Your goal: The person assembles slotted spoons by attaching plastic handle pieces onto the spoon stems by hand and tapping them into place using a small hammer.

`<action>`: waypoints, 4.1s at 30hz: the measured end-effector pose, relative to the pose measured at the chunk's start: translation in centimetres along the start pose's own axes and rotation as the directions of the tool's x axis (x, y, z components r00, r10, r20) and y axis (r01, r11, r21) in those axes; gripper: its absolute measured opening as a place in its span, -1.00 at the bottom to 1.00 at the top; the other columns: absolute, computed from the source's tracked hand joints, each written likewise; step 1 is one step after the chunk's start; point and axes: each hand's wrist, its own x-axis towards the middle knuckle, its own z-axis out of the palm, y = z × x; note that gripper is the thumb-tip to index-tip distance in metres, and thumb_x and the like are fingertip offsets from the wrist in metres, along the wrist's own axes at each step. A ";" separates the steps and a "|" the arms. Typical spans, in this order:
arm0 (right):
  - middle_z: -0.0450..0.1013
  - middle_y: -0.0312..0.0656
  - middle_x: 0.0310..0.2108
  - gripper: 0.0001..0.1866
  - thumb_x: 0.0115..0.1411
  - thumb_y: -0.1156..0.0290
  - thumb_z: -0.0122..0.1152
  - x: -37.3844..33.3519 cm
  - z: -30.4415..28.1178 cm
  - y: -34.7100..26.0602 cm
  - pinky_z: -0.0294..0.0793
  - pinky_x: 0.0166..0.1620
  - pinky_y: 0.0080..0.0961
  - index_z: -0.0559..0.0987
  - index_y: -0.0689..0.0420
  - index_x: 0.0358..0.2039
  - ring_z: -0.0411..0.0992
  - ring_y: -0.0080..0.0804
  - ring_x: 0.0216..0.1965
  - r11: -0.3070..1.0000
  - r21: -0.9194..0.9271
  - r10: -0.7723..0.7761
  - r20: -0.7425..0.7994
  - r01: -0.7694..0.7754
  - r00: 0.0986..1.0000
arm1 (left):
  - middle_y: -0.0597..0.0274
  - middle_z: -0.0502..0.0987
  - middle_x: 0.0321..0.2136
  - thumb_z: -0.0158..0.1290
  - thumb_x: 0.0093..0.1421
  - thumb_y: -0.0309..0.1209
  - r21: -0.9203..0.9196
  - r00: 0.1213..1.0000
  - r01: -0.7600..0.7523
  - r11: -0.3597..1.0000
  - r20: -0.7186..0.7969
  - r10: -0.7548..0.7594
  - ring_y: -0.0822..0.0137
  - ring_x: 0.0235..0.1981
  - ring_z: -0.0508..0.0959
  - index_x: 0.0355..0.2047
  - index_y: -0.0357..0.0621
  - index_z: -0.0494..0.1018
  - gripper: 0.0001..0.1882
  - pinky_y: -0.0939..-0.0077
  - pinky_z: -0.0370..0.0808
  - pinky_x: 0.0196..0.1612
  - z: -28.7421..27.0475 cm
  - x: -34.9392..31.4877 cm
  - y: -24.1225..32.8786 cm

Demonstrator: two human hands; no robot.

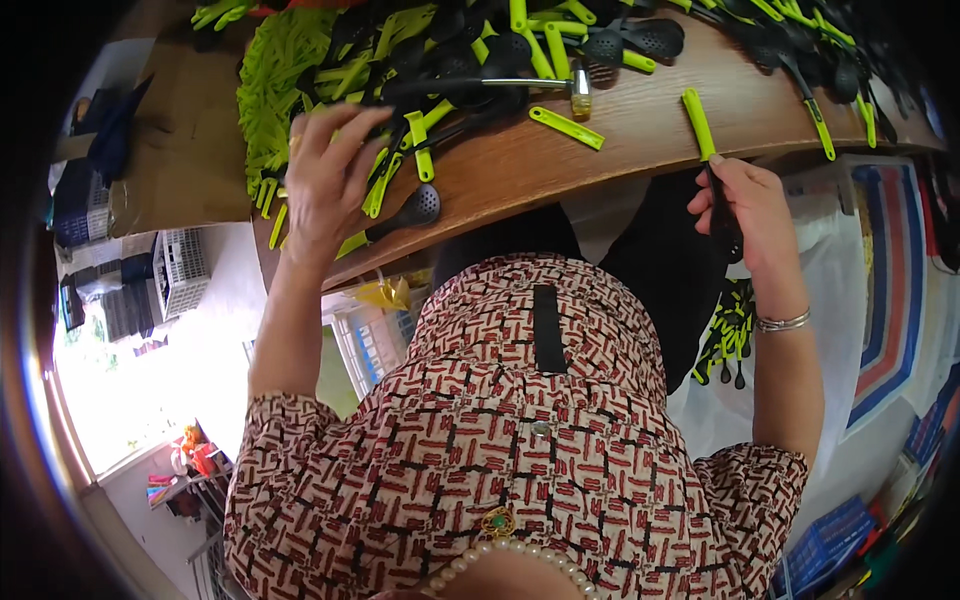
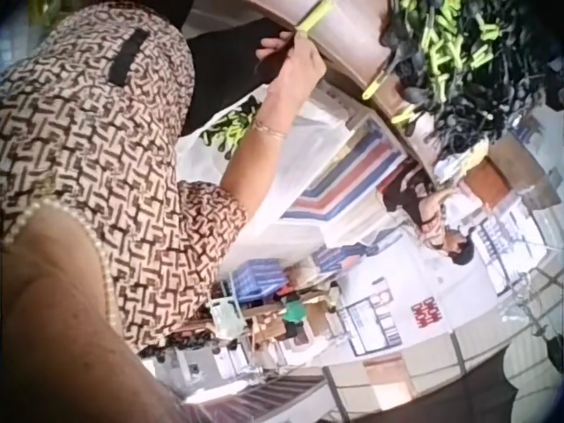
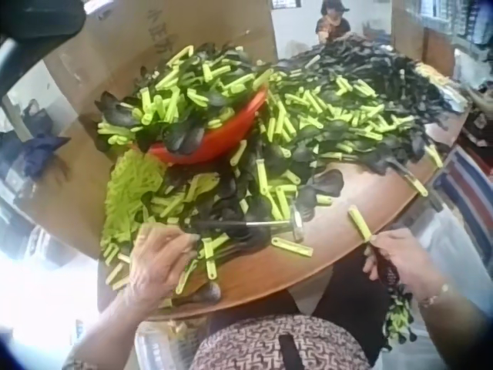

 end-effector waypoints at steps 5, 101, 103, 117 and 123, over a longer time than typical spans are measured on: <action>0.53 -0.14 -0.61 -0.65 0.33 0.18 0.10 -0.1 -0.3 0.4 0.41 -0.58 -0.61 0.57 0.25 -0.38 0.44 -0.48 -0.70 0.999 -0.051 -0.013 -0.002 0.013 1.000 | 0.26 0.46 -0.30 0.23 0.02 -0.33 0.173 0.952 -0.261 0.950 0.211 0.223 0.14 -0.16 0.48 -0.16 0.01 0.49 -0.66 0.26 0.42 -0.20 3.3 5.2 -0.6; 0.36 -0.26 -0.24 -0.75 0.09 0.52 0.11 8.1 -7.8 -6.6 0.43 -0.10 -0.44 0.54 0.05 -0.18 0.43 -0.36 -0.17 -0.446 -0.836 -0.751 0.544 0.321 0.374 | 0.36 0.42 -0.53 0.38 -0.09 -0.38 -0.177 0.992 -0.119 0.977 0.011 0.123 0.29 -0.44 0.47 -0.14 0.04 0.62 -0.57 0.34 0.32 -0.22 3.4 -0.9 7.3; 0.37 -0.27 -0.21 -0.76 0.09 0.49 0.12 8.1 -7.1 -7.0 0.41 -0.06 -0.48 0.55 0.06 -0.19 0.43 -0.37 -0.17 -0.568 -0.764 -0.708 0.643 0.306 0.293 | 0.37 0.44 -0.53 0.37 -0.06 -0.39 -0.141 0.996 -0.066 0.988 0.058 0.075 0.29 -0.44 0.47 -0.15 0.03 0.61 -0.60 0.32 0.31 -0.21 3.2 -1.6 7.8; 0.44 -0.24 -0.12 -0.71 0.03 0.47 0.29 7.5 -4.6 -7.4 0.34 0.06 -0.41 0.55 0.11 -0.18 0.38 -0.31 -0.02 -0.482 -0.779 -0.727 0.611 0.400 0.315 | 0.29 0.53 -0.24 0.12 -0.02 -0.47 -0.237 0.916 -0.338 0.911 0.137 0.376 0.16 -0.11 0.48 -0.23 -0.05 0.52 -0.72 0.28 0.43 -0.08 6.5 6.2 6.6; 0.49 -0.31 -0.26 -0.80 0.05 0.40 0.32 5.0 -3.5 -5.8 0.29 0.11 -0.34 0.54 0.09 -0.30 0.45 -0.36 -0.13 -0.317 -0.802 -0.808 0.508 0.506 0.298 | 0.35 0.55 -0.25 0.11 -0.03 -0.48 -0.130 0.857 -0.471 0.872 0.168 0.488 0.20 -0.09 0.50 -0.22 -0.01 0.52 -0.70 0.29 0.43 -0.13 7.4 7.6 4.4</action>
